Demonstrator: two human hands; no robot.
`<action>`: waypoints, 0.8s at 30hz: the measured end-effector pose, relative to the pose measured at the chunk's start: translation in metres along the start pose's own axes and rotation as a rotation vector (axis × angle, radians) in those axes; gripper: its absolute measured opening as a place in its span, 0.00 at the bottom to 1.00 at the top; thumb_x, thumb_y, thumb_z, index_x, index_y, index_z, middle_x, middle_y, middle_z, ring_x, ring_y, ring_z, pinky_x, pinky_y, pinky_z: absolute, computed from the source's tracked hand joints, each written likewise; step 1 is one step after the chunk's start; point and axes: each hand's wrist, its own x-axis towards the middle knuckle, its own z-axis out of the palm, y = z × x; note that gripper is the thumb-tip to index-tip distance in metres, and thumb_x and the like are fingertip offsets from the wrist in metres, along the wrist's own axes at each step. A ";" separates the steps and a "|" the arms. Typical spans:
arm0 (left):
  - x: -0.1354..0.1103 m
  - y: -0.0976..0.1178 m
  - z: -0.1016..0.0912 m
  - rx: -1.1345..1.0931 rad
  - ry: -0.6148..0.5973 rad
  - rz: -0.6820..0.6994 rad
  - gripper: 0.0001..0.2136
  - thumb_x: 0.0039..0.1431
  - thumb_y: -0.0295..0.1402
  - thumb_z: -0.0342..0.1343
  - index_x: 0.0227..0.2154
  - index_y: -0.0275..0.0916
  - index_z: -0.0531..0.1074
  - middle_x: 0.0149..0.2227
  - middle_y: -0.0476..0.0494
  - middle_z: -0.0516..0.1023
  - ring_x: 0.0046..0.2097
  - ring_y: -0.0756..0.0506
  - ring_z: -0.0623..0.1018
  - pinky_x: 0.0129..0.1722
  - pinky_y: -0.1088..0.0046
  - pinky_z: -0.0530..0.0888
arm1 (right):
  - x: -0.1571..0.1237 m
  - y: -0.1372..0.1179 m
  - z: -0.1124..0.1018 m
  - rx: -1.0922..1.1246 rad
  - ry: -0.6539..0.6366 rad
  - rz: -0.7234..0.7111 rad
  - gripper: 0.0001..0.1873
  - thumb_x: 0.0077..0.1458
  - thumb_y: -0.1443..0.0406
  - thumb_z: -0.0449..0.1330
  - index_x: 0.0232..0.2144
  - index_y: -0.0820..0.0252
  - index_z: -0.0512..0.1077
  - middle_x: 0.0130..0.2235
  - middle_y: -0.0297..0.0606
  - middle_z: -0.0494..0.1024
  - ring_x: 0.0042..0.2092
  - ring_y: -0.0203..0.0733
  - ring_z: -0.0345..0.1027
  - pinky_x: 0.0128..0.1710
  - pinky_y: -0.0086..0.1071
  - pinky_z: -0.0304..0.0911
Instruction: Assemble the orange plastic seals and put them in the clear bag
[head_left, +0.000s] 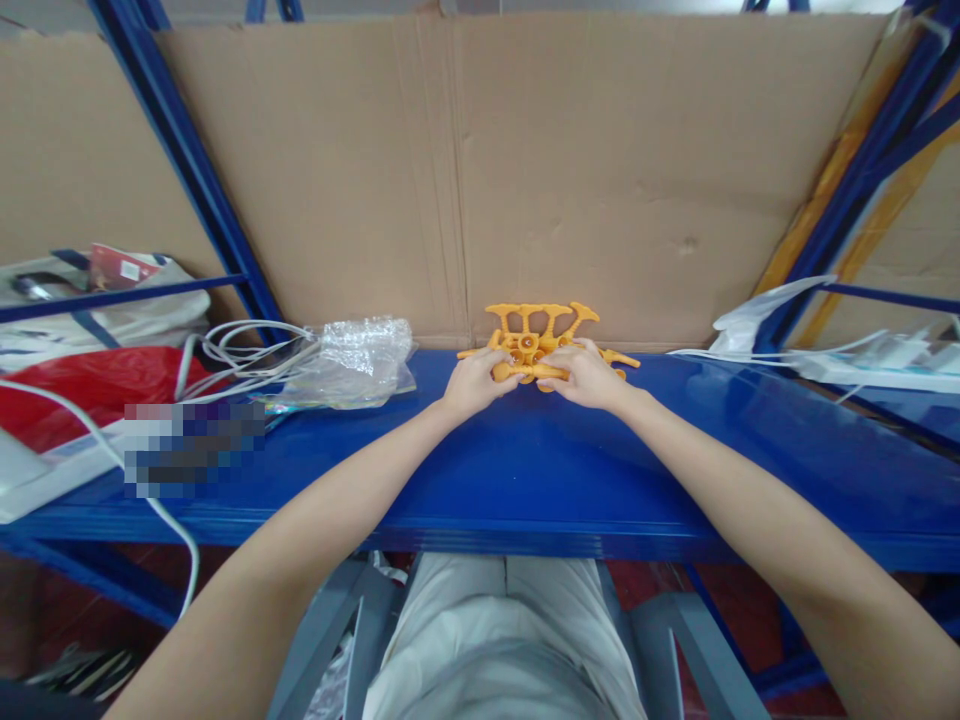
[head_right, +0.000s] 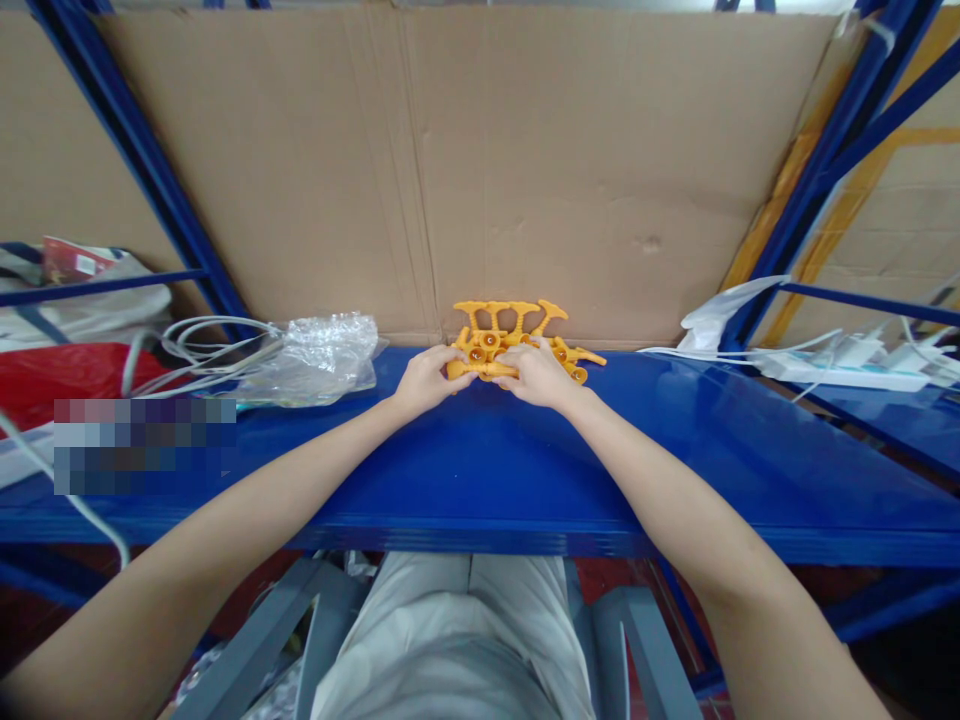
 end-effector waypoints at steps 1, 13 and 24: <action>0.000 0.000 0.000 0.007 0.004 0.000 0.10 0.56 0.40 0.65 0.36 0.40 0.78 0.35 0.44 0.81 0.38 0.44 0.79 0.38 0.72 0.73 | 0.000 0.001 0.001 0.006 0.006 0.004 0.08 0.60 0.62 0.59 0.32 0.58 0.77 0.36 0.41 0.82 0.41 0.49 0.73 0.49 0.43 0.54; 0.006 0.000 -0.011 -0.081 0.056 -0.128 0.19 0.64 0.34 0.54 0.57 0.39 0.65 0.40 0.45 0.78 0.38 0.48 0.78 0.40 0.71 0.75 | 0.001 0.031 -0.006 0.200 0.289 0.374 0.13 0.57 0.59 0.61 0.38 0.61 0.81 0.39 0.45 0.83 0.40 0.49 0.76 0.42 0.38 0.66; 0.021 -0.025 -0.064 0.447 -0.002 -0.522 0.22 0.59 0.30 0.51 0.58 0.39 0.66 0.62 0.29 0.66 0.63 0.31 0.67 0.57 0.46 0.69 | -0.031 0.109 -0.014 0.225 0.292 1.203 0.17 0.57 0.65 0.57 0.43 0.70 0.78 0.38 0.54 0.81 0.38 0.50 0.74 0.35 0.36 0.64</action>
